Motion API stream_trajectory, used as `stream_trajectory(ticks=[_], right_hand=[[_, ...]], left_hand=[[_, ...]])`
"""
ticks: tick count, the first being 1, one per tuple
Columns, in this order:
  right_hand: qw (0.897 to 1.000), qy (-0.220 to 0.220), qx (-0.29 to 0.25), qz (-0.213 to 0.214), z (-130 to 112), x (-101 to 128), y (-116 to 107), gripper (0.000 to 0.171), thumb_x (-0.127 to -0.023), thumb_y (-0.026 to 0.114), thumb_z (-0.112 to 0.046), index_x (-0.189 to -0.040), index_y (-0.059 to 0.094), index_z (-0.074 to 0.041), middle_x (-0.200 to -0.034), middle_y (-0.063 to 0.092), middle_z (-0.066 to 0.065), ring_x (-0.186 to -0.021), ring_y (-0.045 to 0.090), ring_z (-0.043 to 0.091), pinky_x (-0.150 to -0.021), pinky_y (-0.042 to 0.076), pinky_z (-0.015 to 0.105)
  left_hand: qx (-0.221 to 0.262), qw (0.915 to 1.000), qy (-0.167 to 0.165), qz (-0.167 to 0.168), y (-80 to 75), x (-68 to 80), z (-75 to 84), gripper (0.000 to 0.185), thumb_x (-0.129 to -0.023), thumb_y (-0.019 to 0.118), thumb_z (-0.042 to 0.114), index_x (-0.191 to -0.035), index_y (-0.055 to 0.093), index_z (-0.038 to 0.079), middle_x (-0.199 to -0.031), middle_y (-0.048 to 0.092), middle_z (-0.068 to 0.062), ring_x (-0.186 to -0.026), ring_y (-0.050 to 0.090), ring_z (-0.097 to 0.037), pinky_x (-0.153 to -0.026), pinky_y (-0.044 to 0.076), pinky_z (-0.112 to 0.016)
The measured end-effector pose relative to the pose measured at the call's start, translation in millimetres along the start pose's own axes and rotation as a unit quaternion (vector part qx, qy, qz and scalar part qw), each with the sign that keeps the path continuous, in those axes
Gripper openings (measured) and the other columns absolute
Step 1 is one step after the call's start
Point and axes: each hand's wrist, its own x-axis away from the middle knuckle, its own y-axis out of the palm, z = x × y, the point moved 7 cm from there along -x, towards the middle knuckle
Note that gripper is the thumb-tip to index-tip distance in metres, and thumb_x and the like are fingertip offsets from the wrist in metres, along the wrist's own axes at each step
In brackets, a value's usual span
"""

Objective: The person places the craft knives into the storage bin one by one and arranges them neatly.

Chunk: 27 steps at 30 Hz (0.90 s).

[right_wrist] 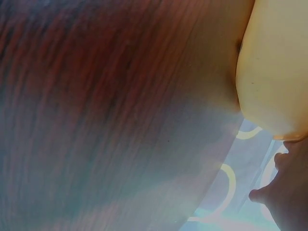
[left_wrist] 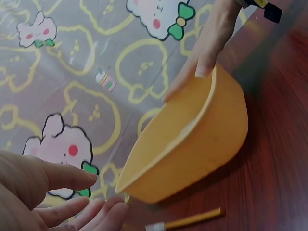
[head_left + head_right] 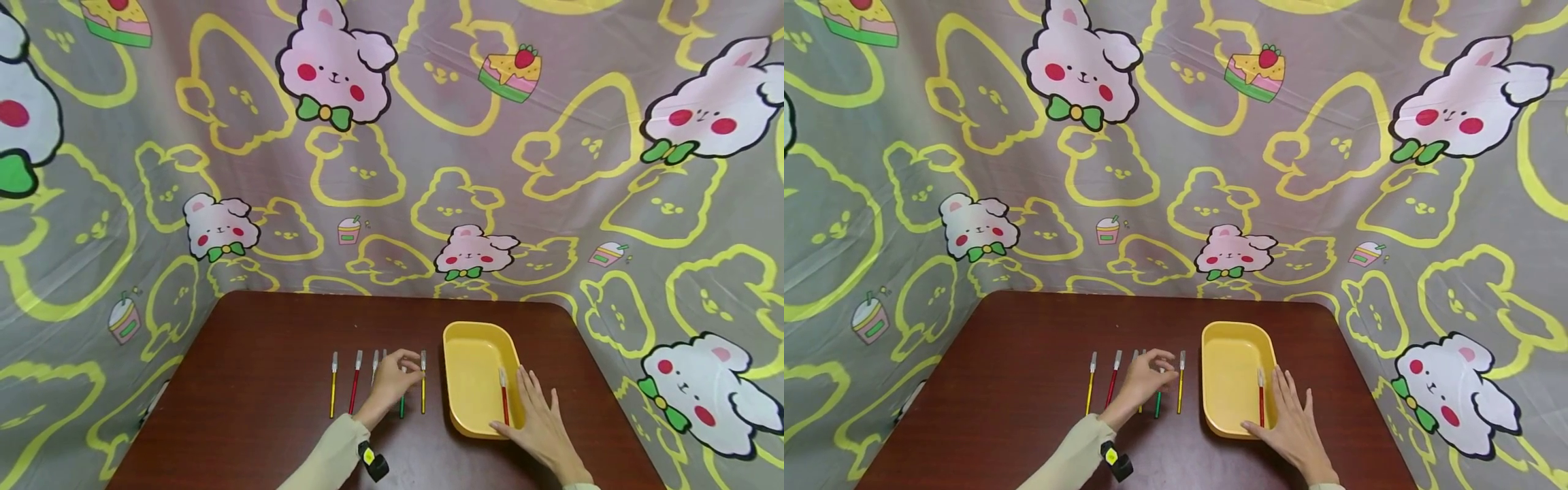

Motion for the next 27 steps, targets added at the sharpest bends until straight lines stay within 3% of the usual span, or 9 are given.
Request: stream_trajectory(ticks=[8, 13, 19, 27], right_hand=[[1.0, -0.011, 0.005, 0.009, 0, 0, 0, 0.119, -0.079, 0.082, -0.061, -0.164, 0.028, 0.002, -0.17, 0.027, 0.021, -0.153, 0.026, 0.044, -0.113, 0.016, 0.08], [1.0, -0.015, 0.001, 0.013, 1, 1, 1, 0.119, -0.079, 0.082, -0.061, -0.164, 0.028, 0.003, -0.171, 0.027, 0.02, -0.153, 0.026, 0.045, -0.114, 0.015, 0.08], [1.0, -0.014, 0.001, 0.011, 1, 1, 1, 0.119, -0.08, 0.082, -0.061, -0.164, 0.027, 0.002, -0.174, 0.023, 0.016, -0.153, 0.025, 0.044, -0.112, 0.016, 0.081], [1.0, -0.011, -0.002, 0.011, 0, 1, 0, 0.118, -0.079, 0.082, -0.06, -0.163, 0.029, 0.003, -0.171, 0.027, 0.019, -0.154, 0.025, 0.043, -0.112, 0.017, 0.081]], left_hand=[[0.029, 0.9986, -0.038, 0.022, -31.9, 4.0, -20.4, 0.033, -0.082, 0.078, -0.009, -0.114, 0.07, -0.009, -0.088, 0.073, -0.017, -0.065, 0.073, -0.032, -0.062, 0.063, -0.051], [0.034, 0.9961, -0.065, 0.05, -53.5, 5.7, -35.7, 0.038, -0.082, 0.076, -0.012, -0.118, 0.067, -0.015, -0.089, 0.073, -0.021, -0.066, 0.072, -0.027, -0.063, 0.063, -0.048], [0.027, 0.9941, -0.073, 0.076, -77.3, 4.9, -53.3, 0.039, -0.082, 0.074, -0.016, -0.12, 0.064, -0.018, -0.086, 0.071, -0.017, -0.063, 0.069, -0.017, -0.059, 0.063, -0.038], [0.002, 0.9898, -0.086, 0.114, -111.0, 0.4, -69.7, 0.037, -0.081, 0.075, -0.018, -0.117, 0.064, -0.019, -0.085, 0.072, -0.019, -0.065, 0.071, -0.019, -0.059, 0.062, -0.034]])
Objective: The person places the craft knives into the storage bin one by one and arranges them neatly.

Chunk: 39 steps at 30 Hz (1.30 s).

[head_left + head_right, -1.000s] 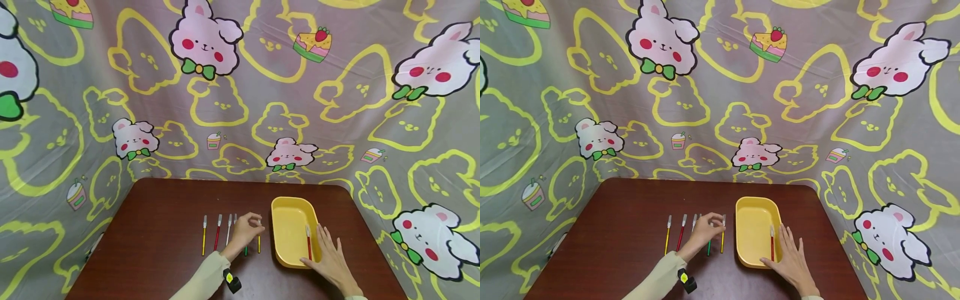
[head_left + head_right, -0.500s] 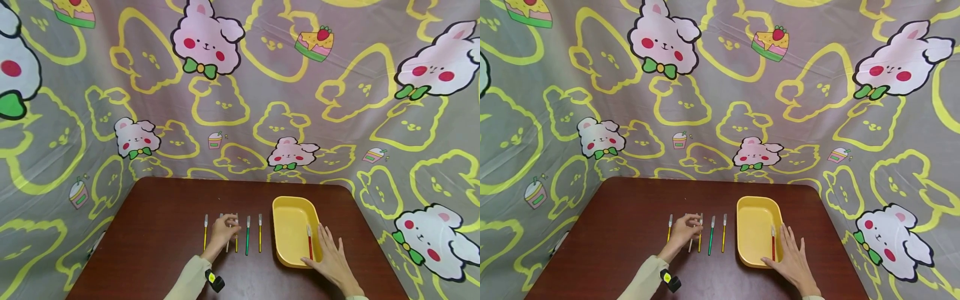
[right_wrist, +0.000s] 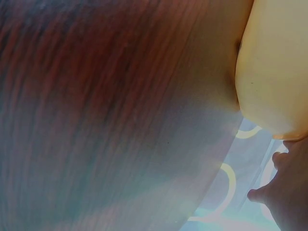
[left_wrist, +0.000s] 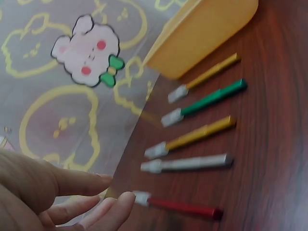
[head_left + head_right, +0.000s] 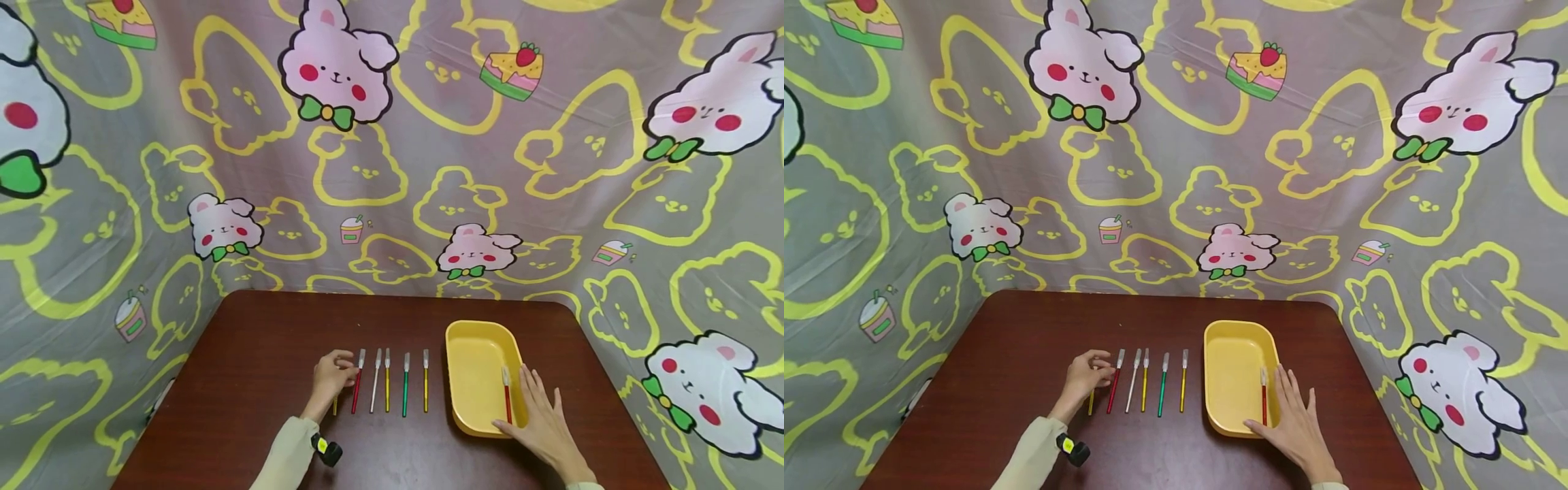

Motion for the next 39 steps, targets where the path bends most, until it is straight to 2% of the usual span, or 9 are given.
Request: stream_trajectory(ticks=[8, 13, 16, 19, 23, 28, 30, 35, 39], right_hand=[[1.0, 0.004, -0.003, -0.004, 0, -1, 1, 0.117, -0.08, 0.082, -0.059, -0.164, 0.028, 0.002, -0.17, 0.027, 0.02, -0.152, 0.026, 0.046, -0.111, 0.016, 0.082], [1.0, 0.009, -0.005, -0.006, -1, -2, 0, 0.119, -0.079, 0.082, -0.059, -0.164, 0.027, 0.002, -0.17, 0.028, 0.021, -0.15, 0.029, 0.048, -0.111, 0.016, 0.082], [1.0, 0.011, -0.005, -0.007, 0, -2, 0, 0.118, -0.079, 0.083, -0.059, -0.164, 0.028, 0.003, -0.171, 0.028, 0.02, -0.149, 0.03, 0.05, -0.111, 0.017, 0.082], [1.0, 0.009, -0.001, -0.008, 1, -1, 0, 0.119, -0.079, 0.083, -0.06, -0.165, 0.026, 0.002, -0.17, 0.028, 0.021, -0.149, 0.031, 0.05, -0.11, 0.017, 0.082], [1.0, 0.01, -0.003, -0.008, 1, 0, 0, 0.121, -0.079, 0.083, -0.059, -0.166, 0.024, 0.001, -0.168, 0.029, 0.023, -0.148, 0.032, 0.05, -0.11, 0.017, 0.082], [1.0, 0.014, -0.001, -0.013, 0, 0, 0, 0.12, -0.079, 0.082, -0.06, -0.165, 0.026, 0.001, -0.169, 0.029, 0.023, -0.149, 0.031, 0.05, -0.111, 0.017, 0.081], [1.0, 0.015, 0.001, -0.013, -1, 0, 0, 0.119, -0.08, 0.082, -0.06, -0.165, 0.026, 0.002, -0.169, 0.029, 0.023, -0.149, 0.031, 0.05, -0.111, 0.017, 0.081], [1.0, 0.016, -0.003, -0.014, 0, 0, 0, 0.118, -0.08, 0.082, -0.059, -0.165, 0.026, 0.002, -0.169, 0.029, 0.023, -0.15, 0.031, 0.049, -0.112, 0.016, 0.081], [1.0, 0.02, -0.007, -0.017, 0, 0, 1, 0.118, -0.081, 0.082, -0.059, -0.165, 0.025, 0.001, -0.169, 0.028, 0.023, -0.151, 0.03, 0.048, -0.113, 0.015, 0.08]], left_hand=[[-0.058, 0.9979, -0.004, 0.027, -23.5, -5.3, -15.9, 0.036, -0.08, 0.078, -0.014, -0.114, 0.068, -0.016, -0.08, 0.073, -0.017, -0.058, 0.07, -0.019, -0.056, 0.061, -0.033], [-0.098, 0.994, 0.023, 0.045, -34.9, -3.0, -15.7, 0.031, -0.079, 0.08, -0.011, -0.107, 0.068, -0.014, -0.072, 0.072, -0.009, -0.054, 0.069, -0.016, -0.053, 0.058, -0.029], [-0.114, 0.9922, 0.017, 0.048, -37.1, -4.8, -18.2, 0.03, -0.079, 0.081, -0.008, -0.105, 0.068, -0.013, -0.073, 0.072, -0.009, -0.055, 0.07, -0.018, -0.053, 0.057, -0.028], [-0.124, 0.9912, -0.01, 0.045, -36.7, -8.0, -24.8, 0.033, -0.08, 0.083, -0.007, -0.109, 0.069, -0.013, -0.078, 0.073, -0.013, -0.059, 0.072, -0.023, -0.055, 0.058, -0.029], [-0.116, 0.9916, -0.024, 0.053, -36.2, -10.0, -31.9, 0.037, -0.078, 0.085, -0.007, -0.111, 0.068, -0.014, -0.08, 0.073, -0.016, -0.06, 0.073, -0.024, -0.054, 0.058, -0.028], [-0.111, 0.9914, -0.026, 0.064, -34.6, -9.6, -35.4, 0.043, -0.075, 0.089, -0.005, -0.111, 0.068, -0.014, -0.081, 0.073, -0.017, -0.058, 0.071, -0.022, -0.054, 0.057, -0.027], [-0.121, 0.9902, -0.017, 0.066, -33.7, -8.8, -34.4, 0.045, -0.073, 0.09, -0.003, -0.11, 0.069, -0.013, -0.081, 0.074, -0.018, -0.058, 0.071, -0.022, -0.057, 0.058, -0.03], [-0.172, 0.9821, 0.004, 0.077, -33.0, -6.4, -31.2, 0.046, -0.069, 0.093, 0.002, -0.108, 0.072, -0.009, -0.082, 0.075, -0.017, -0.069, 0.073, -0.028, -0.077, 0.056, -0.045], [-0.191, 0.9782, 0.009, 0.08, -32.3, -6.0, -30.2, 0.044, -0.068, 0.093, 0.002, -0.107, 0.073, -0.006, -0.082, 0.076, -0.016, -0.08, 0.072, -0.036, -0.083, 0.053, -0.053]])
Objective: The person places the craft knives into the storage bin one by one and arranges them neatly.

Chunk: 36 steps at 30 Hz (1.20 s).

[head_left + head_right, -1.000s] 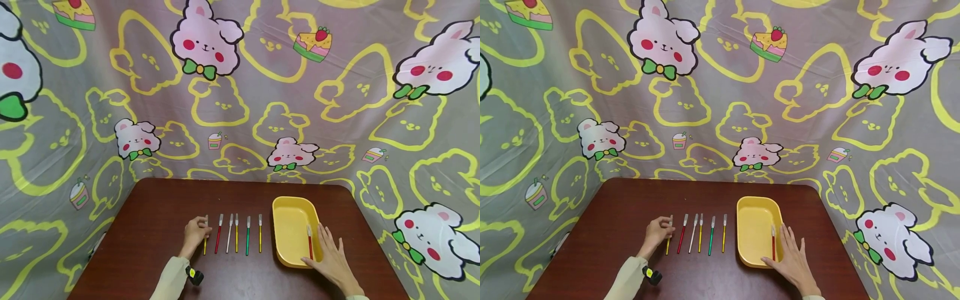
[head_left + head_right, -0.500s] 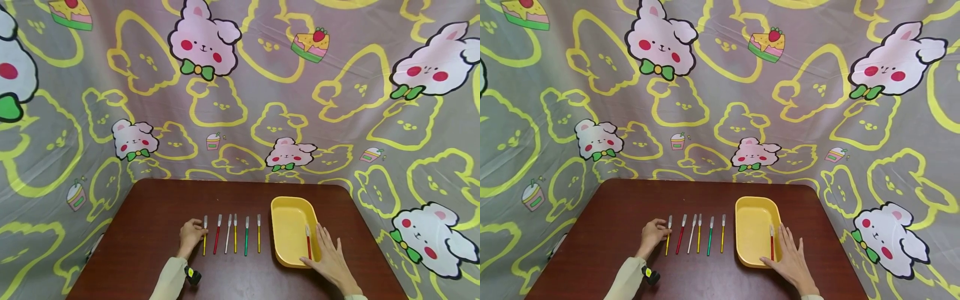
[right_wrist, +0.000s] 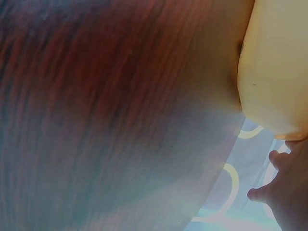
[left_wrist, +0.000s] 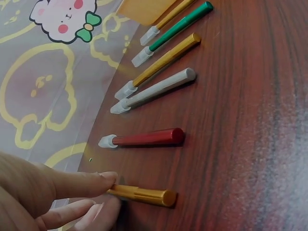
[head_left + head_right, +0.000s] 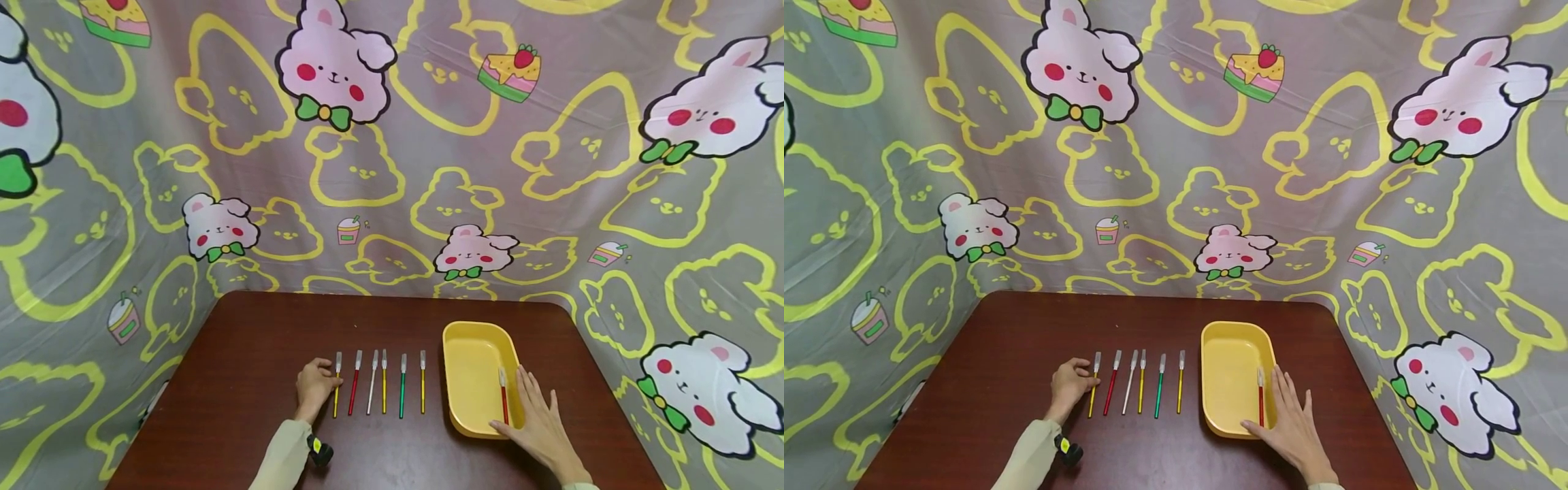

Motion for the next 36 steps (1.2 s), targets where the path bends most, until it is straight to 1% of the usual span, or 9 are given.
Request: stream_trajectory(ticks=[3, 9, 14, 19, 23, 27, 31, 36], right_hand=[[1.0, 0.0, 0.003, 0.002, 0, 0, 0, 0.118, -0.08, 0.082, -0.059, -0.165, 0.025, 0.001, -0.169, 0.029, 0.023, -0.15, 0.031, 0.048, -0.112, 0.017, 0.081], [1.0, -0.001, 0.005, 0.006, -1, 0, 0, 0.119, -0.08, 0.082, -0.059, -0.165, 0.026, 0.002, -0.171, 0.027, 0.02, -0.148, 0.032, 0.05, -0.111, 0.019, 0.081], [1.0, -0.005, 0.006, 0.008, 0, 1, 0, 0.118, -0.08, 0.082, -0.059, -0.165, 0.026, 0.002, -0.17, 0.027, 0.021, -0.149, 0.031, 0.048, -0.111, 0.018, 0.081], [1.0, -0.008, 0.01, 0.011, 2, 2, 1, 0.118, -0.08, 0.082, -0.059, -0.164, 0.026, 0.002, -0.169, 0.028, 0.023, -0.151, 0.031, 0.045, -0.11, 0.02, 0.081], [1.0, -0.008, 0.005, 0.009, 2, 1, 1, 0.118, -0.08, 0.083, -0.059, -0.165, 0.027, 0.002, -0.17, 0.028, 0.022, -0.152, 0.031, 0.044, -0.111, 0.019, 0.081], [1.0, -0.004, 0.0, 0.004, 0, -1, -1, 0.118, -0.08, 0.082, -0.059, -0.165, 0.026, 0.002, -0.17, 0.028, 0.021, -0.151, 0.031, 0.046, -0.113, 0.017, 0.08], [1.0, 0.0, -0.001, 0.0, -1, -1, -2, 0.119, -0.08, 0.082, -0.059, -0.165, 0.025, 0.002, -0.172, 0.025, 0.019, -0.15, 0.032, 0.049, -0.114, 0.016, 0.079], [1.0, 0.006, -0.003, -0.005, 0, 0, 0, 0.119, -0.08, 0.082, -0.059, -0.164, 0.026, 0.003, -0.171, 0.026, 0.022, -0.149, 0.032, 0.051, -0.113, 0.016, 0.08]], left_hand=[[-0.004, 1.0, -0.003, -0.002, 0.6, -0.9, 0.3, 0.04, -0.069, 0.092, 0.0, -0.105, 0.074, -0.005, -0.081, 0.076, -0.013, -0.082, 0.072, -0.036, -0.086, 0.053, -0.054], [-0.006, 0.9997, -0.022, -0.006, 3.8, -2.5, -1.1, 0.032, -0.073, 0.086, -0.002, -0.103, 0.076, -0.004, -0.078, 0.076, -0.009, -0.081, 0.073, -0.032, -0.088, 0.053, -0.054], [-0.021, 0.9996, -0.021, 0.0, 4.1, -2.1, 2.2, 0.026, -0.073, 0.082, -0.001, -0.099, 0.078, -0.003, -0.078, 0.077, -0.009, -0.085, 0.073, -0.036, -0.085, 0.055, -0.053], [-0.026, 0.9995, -0.017, 0.004, 3.9, -1.3, 3.7, 0.024, -0.072, 0.081, 0.0, -0.096, 0.079, -0.003, -0.079, 0.077, -0.011, -0.088, 0.072, -0.041, -0.082, 0.055, -0.053], [-0.026, 0.9995, -0.018, 0.008, 2.9, -2.5, 2.0, 0.025, -0.072, 0.081, 0.001, -0.096, 0.08, -0.003, -0.079, 0.077, -0.011, -0.091, 0.072, -0.043, -0.082, 0.055, -0.054], [-0.016, 0.9995, -0.024, 0.01, 1.5, -4.6, 1.9, 0.026, -0.072, 0.08, 0.002, -0.098, 0.079, -0.003, -0.079, 0.077, -0.011, -0.091, 0.072, -0.042, -0.085, 0.054, -0.055], [-0.007, 0.9996, -0.025, 0.013, 1.1, -7.2, 7.1, 0.027, -0.074, 0.08, 0.003, -0.101, 0.079, -0.002, -0.079, 0.077, -0.009, -0.088, 0.073, -0.037, -0.087, 0.053, -0.052], [0.007, 0.9998, -0.012, 0.016, 1.3, -9.3, 19.0, 0.03, -0.073, 0.081, 0.002, -0.103, 0.079, -0.001, -0.078, 0.076, -0.006, -0.084, 0.071, -0.034, -0.083, 0.053, -0.048]])
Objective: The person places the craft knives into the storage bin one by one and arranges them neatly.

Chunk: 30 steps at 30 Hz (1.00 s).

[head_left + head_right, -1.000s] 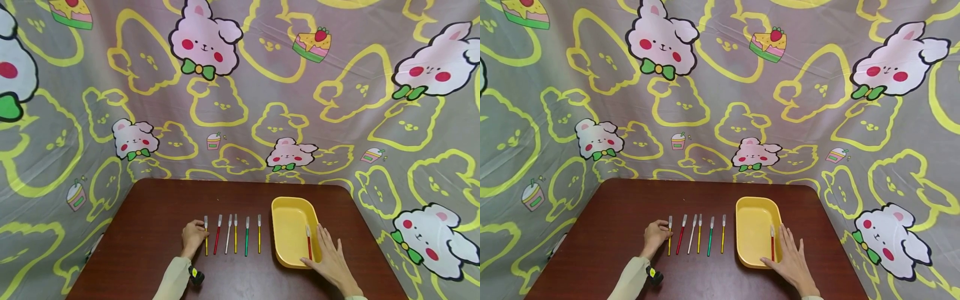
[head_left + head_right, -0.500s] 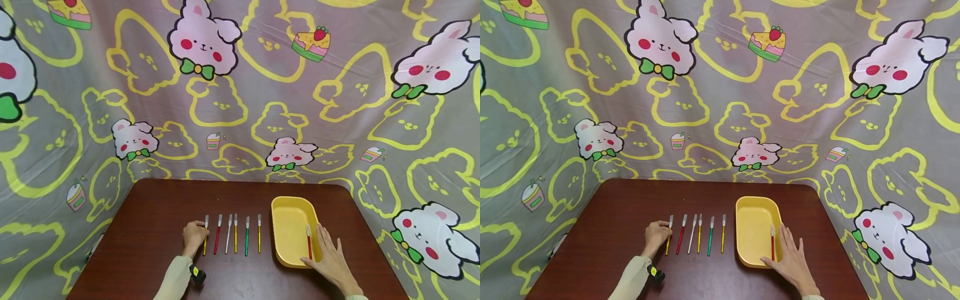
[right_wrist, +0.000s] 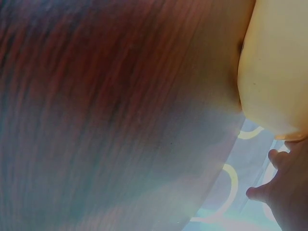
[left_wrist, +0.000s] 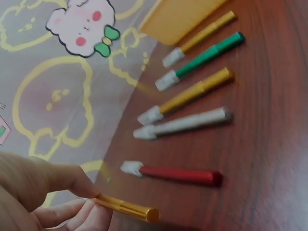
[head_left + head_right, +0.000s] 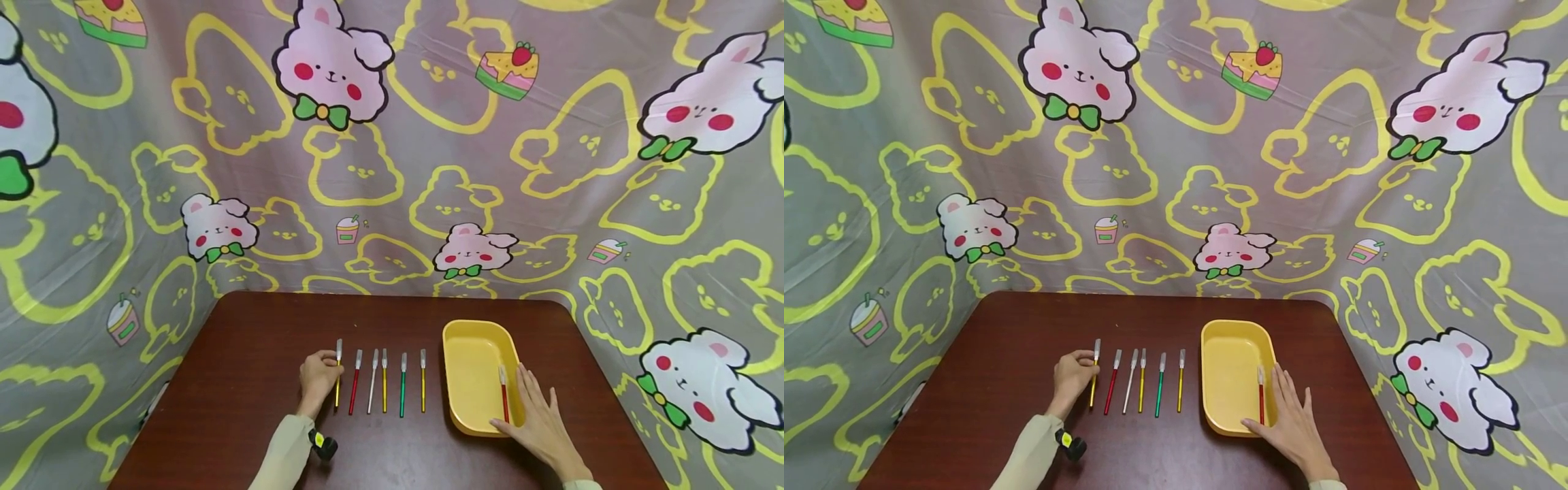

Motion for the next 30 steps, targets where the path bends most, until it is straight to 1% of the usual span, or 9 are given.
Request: stream_trajectory(ticks=[4, 5, 11, 12, 15, 20, 25, 30], right_hand=[[1.0, 0.005, -0.002, -0.003, 1, 0, 2, 0.12, -0.08, 0.083, -0.059, -0.165, 0.025, 0.003, -0.169, 0.028, 0.025, -0.149, 0.031, 0.051, -0.112, 0.016, 0.081], [1.0, 0.005, -0.002, -0.003, 1, 0, 2, 0.12, -0.08, 0.083, -0.059, -0.165, 0.024, 0.003, -0.169, 0.028, 0.025, -0.149, 0.031, 0.051, -0.113, 0.016, 0.081], [1.0, 0.001, 0.002, 0.0, 1, 0, 1, 0.12, -0.08, 0.082, -0.059, -0.165, 0.024, 0.001, -0.169, 0.028, 0.024, -0.15, 0.031, 0.049, -0.113, 0.017, 0.081], [1.0, 0.0, 0.002, 0.0, 1, 0, 0, 0.12, -0.08, 0.083, -0.059, -0.165, 0.024, 0.002, -0.169, 0.028, 0.024, -0.15, 0.031, 0.049, -0.112, 0.017, 0.081], [1.0, 0.0, 0.002, -0.001, 1, 0, 0, 0.119, -0.08, 0.082, -0.059, -0.165, 0.024, 0.002, -0.169, 0.028, 0.024, -0.149, 0.031, 0.05, -0.112, 0.017, 0.081], [1.0, 0.0, 0.001, -0.001, 1, 0, 0, 0.119, -0.08, 0.082, -0.059, -0.165, 0.025, 0.002, -0.169, 0.028, 0.024, -0.149, 0.032, 0.05, -0.112, 0.017, 0.081], [1.0, -0.003, 0.001, 0.003, 1, 1, 0, 0.118, -0.081, 0.082, -0.059, -0.165, 0.025, 0.002, -0.169, 0.028, 0.023, -0.15, 0.031, 0.049, -0.112, 0.017, 0.081], [1.0, -0.007, 0.002, 0.007, 1, 0, 0, 0.118, -0.08, 0.083, -0.058, -0.164, 0.026, 0.003, -0.171, 0.027, 0.021, -0.149, 0.032, 0.05, -0.111, 0.018, 0.081]], left_hand=[[0.021, 0.9997, 0.003, -0.008, 0.9, -0.6, 10.5, 0.031, -0.072, 0.081, 0.001, -0.103, 0.079, -0.001, -0.078, 0.076, -0.006, -0.081, 0.071, -0.032, -0.078, 0.054, -0.042], [0.034, 0.9992, 0.018, -0.007, 8.2, -7.1, -0.6, 0.031, -0.072, 0.081, 0.003, -0.103, 0.08, 0.001, -0.078, 0.076, -0.004, -0.081, 0.071, -0.029, -0.077, 0.054, -0.039], [0.076, 0.9967, 0.019, -0.022, 14.6, -3.5, 10.0, 0.029, -0.072, 0.081, 0.001, -0.101, 0.08, -0.001, -0.077, 0.076, -0.005, -0.072, 0.067, -0.017, -0.066, 0.049, -0.027], [0.074, 0.9969, 0.003, -0.027, 9.2, 4.3, 25.5, 0.03, -0.071, 0.08, -0.002, -0.101, 0.079, -0.004, -0.076, 0.076, -0.007, -0.069, 0.066, -0.015, -0.063, 0.048, -0.026], [0.094, 0.9948, -0.004, -0.038, 13.1, 7.5, 33.4, 0.03, -0.072, 0.078, -0.005, -0.102, 0.078, -0.006, -0.077, 0.076, -0.01, -0.063, 0.063, -0.01, -0.056, 0.045, -0.021], [0.129, 0.9898, -0.008, -0.059, 23.0, 12.6, 43.7, 0.033, -0.07, 0.073, -0.008, -0.104, 0.077, -0.008, -0.079, 0.076, -0.013, -0.057, 0.061, -0.005, -0.054, 0.047, -0.019], [0.14, 0.9874, -0.007, -0.074, 34.1, 16.5, 48.7, 0.033, -0.071, 0.073, -0.008, -0.104, 0.077, -0.007, -0.083, 0.077, -0.016, -0.057, 0.06, -0.004, -0.054, 0.049, -0.02], [0.145, 0.9847, -0.004, -0.096, 43.6, 20.1, 56.0, 0.032, -0.074, 0.075, -0.007, -0.106, 0.076, -0.006, -0.081, 0.076, -0.012, -0.06, 0.063, -0.007, -0.056, 0.052, -0.024]])
